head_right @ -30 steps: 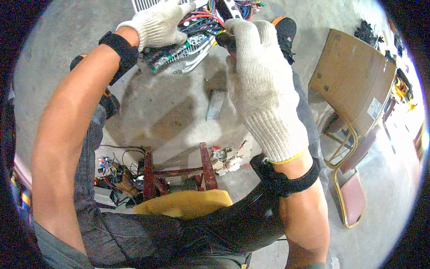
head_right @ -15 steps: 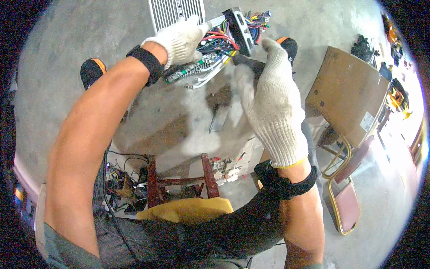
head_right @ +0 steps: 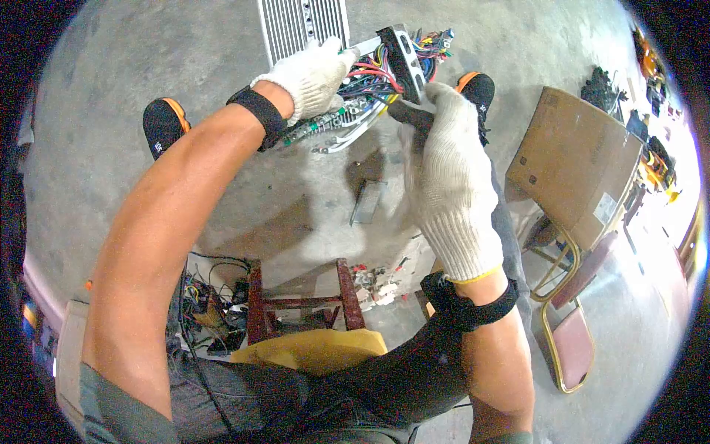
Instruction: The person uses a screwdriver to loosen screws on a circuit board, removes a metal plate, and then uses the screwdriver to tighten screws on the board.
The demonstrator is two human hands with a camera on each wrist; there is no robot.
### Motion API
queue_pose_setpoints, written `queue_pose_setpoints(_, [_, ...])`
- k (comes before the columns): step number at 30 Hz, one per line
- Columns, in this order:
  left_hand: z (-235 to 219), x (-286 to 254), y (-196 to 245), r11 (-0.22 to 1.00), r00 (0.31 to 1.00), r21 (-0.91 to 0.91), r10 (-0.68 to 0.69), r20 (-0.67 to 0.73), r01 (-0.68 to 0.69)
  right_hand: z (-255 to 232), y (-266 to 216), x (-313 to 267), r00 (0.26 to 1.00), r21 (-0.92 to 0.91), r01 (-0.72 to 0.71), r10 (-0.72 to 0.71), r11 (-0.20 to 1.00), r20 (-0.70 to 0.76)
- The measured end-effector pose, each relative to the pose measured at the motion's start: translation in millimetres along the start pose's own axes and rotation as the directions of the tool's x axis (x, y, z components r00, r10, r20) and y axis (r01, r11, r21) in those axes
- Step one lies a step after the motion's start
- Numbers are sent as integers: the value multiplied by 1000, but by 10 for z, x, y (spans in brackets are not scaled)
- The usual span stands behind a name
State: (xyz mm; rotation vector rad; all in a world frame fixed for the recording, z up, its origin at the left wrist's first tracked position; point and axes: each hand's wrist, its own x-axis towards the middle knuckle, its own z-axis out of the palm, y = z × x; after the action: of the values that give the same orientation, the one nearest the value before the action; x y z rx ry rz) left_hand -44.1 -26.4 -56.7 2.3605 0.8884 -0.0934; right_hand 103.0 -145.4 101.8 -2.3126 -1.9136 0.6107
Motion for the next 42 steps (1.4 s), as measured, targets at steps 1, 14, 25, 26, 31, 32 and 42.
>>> queue_pose_setpoints(1, [18, 10, -4, 1000, 1000, -10, -10, -1, 10, -24, -83, 45, 978, 70, -207, 204, 976, 52])
queue_pose_setpoints(14, [-19, 26, 13, 1000, 1000, -19, -1, 10, 1, -77, -65, -30, 988, 29, -152, 151, 988, 12])
queue_pose_setpoints(25, [-444, -34, 127, 999, 972, -33, -20, 235, 28, 11, 10, -48, 998, -82, -24, 18, 996, -65])
queue_pose_setpoints(26, [-390, -27, 107, 999, 971, -32, -21, 239, 30, 43, 30, -47, 998, -78, -25, 20, 997, -62])
queue_pose_setpoints(31, [-421, -85, 130, 1000, 984, -27, -1, 176, 6, 37, -57, 6, 955, 71, -298, 297, 952, 20])
queue_pose_setpoints(32, [-431, -81, 146, 1000, 984, -19, -12, 180, 15, 18, -43, -16, 953, 71, -302, 302, 951, 17])
queue_pose_setpoints(42, [-296, 18, 102, 999, 980, 9, -33, 197, 32, -4, -25, -48, 977, 25, -211, 211, 977, -11])
